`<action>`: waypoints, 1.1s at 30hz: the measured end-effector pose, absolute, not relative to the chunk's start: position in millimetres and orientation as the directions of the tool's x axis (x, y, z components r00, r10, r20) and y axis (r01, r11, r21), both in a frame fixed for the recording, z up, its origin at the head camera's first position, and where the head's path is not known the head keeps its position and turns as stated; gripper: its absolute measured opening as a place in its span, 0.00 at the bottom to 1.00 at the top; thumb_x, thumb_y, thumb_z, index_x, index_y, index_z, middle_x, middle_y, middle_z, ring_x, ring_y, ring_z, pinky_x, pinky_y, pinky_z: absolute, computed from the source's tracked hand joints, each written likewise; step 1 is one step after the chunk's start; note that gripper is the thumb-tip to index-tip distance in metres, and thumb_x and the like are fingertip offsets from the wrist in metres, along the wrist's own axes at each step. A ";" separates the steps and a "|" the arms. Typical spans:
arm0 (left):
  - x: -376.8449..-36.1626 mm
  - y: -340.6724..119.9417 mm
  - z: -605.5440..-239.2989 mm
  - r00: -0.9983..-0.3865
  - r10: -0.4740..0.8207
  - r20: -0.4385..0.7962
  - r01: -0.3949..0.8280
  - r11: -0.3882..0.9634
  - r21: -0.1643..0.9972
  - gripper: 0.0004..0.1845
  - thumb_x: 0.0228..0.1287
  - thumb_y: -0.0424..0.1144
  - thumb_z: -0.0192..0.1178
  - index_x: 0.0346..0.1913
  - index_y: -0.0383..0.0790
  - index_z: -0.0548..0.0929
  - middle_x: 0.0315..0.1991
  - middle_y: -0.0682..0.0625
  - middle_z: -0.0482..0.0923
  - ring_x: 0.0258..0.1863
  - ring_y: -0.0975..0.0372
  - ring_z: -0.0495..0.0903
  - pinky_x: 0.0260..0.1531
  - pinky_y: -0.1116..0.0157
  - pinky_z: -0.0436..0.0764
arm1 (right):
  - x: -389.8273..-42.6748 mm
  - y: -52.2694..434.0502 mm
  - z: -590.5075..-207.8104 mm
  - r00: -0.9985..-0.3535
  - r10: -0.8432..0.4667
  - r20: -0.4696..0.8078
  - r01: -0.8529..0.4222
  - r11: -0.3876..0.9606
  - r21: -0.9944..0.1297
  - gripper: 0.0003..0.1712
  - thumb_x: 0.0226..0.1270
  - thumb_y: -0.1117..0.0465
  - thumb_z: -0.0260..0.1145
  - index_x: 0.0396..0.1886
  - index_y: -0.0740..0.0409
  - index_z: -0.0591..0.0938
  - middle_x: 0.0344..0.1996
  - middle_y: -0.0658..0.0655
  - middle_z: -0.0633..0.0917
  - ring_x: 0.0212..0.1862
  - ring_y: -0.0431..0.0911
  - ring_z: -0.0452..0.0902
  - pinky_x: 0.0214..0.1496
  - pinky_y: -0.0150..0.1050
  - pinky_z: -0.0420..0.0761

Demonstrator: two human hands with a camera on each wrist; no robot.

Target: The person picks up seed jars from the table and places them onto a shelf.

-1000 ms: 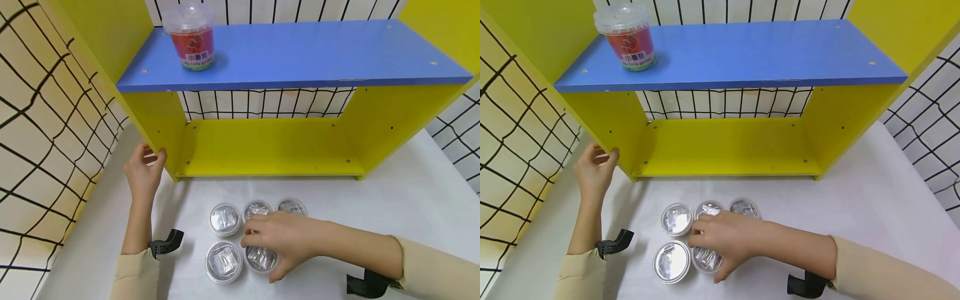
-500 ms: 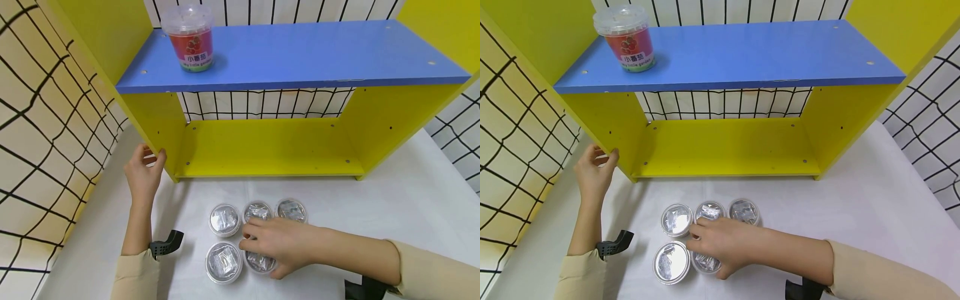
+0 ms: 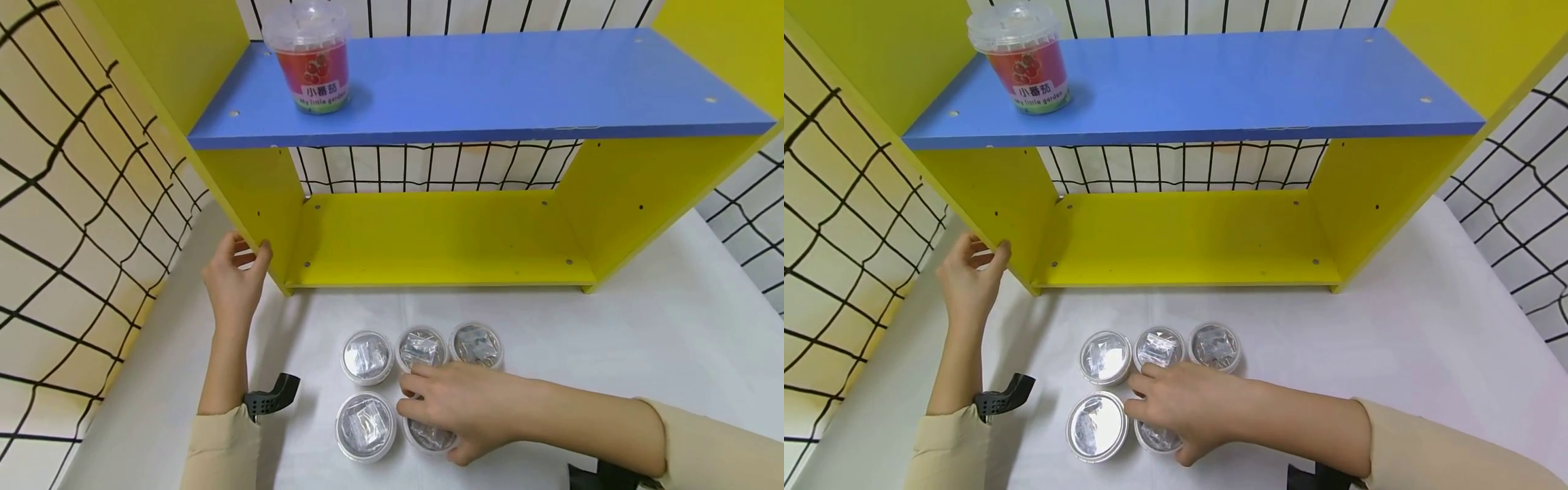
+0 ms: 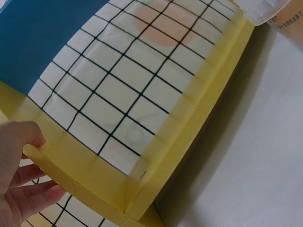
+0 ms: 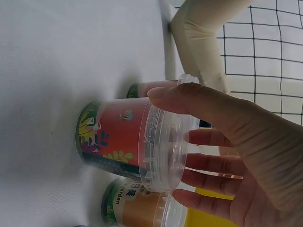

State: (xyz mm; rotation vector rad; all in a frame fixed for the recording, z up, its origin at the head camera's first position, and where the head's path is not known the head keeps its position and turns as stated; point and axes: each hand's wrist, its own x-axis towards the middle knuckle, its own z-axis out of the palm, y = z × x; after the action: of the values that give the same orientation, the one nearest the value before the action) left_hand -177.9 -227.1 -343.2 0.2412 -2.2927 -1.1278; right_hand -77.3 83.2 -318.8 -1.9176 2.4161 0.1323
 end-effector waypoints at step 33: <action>-180.3 -229.5 -345.4 -0.819 -0.405 0.407 0.093 0.606 0.790 0.15 0.60 0.45 0.58 0.44 0.39 0.79 0.41 0.44 0.81 0.37 0.54 0.83 0.42 0.58 0.81 | -76.4 87.0 -326.9 -0.265 -0.957 -0.118 -0.949 0.281 -0.143 0.34 0.36 0.49 0.75 0.50 0.36 0.74 0.47 0.47 0.74 0.44 0.38 0.67 0.24 0.26 0.70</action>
State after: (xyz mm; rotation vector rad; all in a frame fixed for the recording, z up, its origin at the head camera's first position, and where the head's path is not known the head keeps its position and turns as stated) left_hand -180.3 -229.5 -345.4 0.2451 -2.2692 -1.1598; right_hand -76.4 87.0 -326.9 -1.7811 2.3631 -0.0642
